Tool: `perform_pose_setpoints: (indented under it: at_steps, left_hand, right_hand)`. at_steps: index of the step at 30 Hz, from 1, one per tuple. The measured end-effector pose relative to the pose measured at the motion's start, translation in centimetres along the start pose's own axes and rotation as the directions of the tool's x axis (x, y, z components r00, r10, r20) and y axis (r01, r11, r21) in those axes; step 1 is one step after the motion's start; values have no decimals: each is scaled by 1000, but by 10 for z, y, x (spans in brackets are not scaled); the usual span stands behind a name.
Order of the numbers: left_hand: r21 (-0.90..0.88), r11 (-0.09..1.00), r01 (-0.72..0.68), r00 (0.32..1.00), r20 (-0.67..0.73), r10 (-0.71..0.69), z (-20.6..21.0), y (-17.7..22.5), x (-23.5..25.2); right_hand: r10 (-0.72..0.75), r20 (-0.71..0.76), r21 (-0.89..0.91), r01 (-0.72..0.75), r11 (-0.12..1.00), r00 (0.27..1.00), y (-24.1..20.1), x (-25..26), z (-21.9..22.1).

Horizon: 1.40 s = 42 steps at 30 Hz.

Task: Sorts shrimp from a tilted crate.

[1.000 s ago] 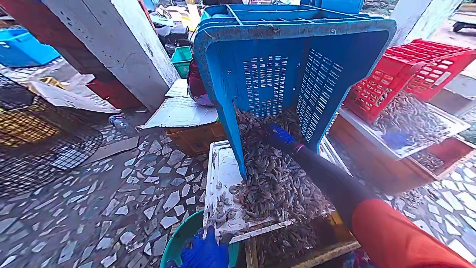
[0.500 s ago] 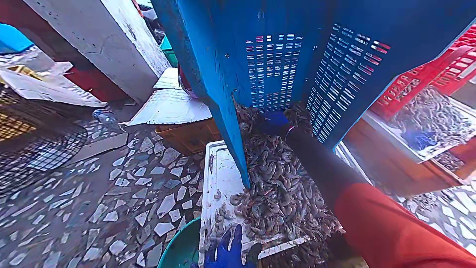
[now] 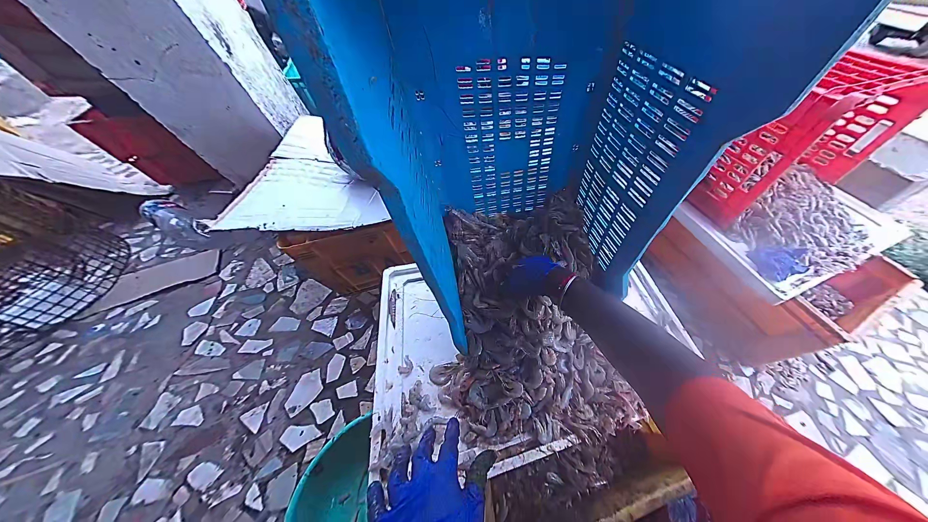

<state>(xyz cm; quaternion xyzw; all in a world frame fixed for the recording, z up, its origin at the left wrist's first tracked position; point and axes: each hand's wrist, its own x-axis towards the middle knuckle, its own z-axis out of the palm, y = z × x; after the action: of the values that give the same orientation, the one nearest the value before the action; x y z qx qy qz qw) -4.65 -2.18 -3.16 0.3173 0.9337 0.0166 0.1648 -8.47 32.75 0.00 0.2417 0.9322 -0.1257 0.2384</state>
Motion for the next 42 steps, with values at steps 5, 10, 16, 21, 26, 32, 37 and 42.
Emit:
perform_pose_setpoints:
  at_steps: [5, 10, 16, 21, 26, 32, 37, 42]
  left_hand:
    - [18, 1000, -8, 1000, -30, 9, 0, 4, -2]
    - [-23, 999, -36, 999, -25, 36, -5, 24, -5]
    - [-12, 993, -121, 992, 38, 121, 0, 64, -9]
    - [-36, 989, -140, 987, 72, 143, 6, 79, -7]
    - [-120, 985, -120, 991, 41, 126, 7, 74, -13]
    - [-160, 972, -169, 981, 71, 182, 3, 90, -22]
    - [-132, 976, -172, 968, 164, 193, 4, 97, -30]
    - [-113, 974, -197, 967, 140, 212, 11, 98, -25]
  right_hand:
    - [19, 0, 89, -19, 996, 1000, 6, -24, 35]
    - [-30, -113, 124, 44, 991, 993, 9, -52, 59]
    - [-98, -158, 29, 104, 994, 983, 9, -69, 85]
    - [-154, -109, -13, 153, 988, 982, -2, -98, 83]
    - [130, -385, 292, -13, 956, 914, 26, -179, 86]
    - [344, -142, 232, -306, 923, 928, 47, -212, 174]
    - [376, -182, 204, -339, 918, 909, 37, -193, 185]
    - [360, -197, 206, -320, 925, 912, 48, -212, 165]
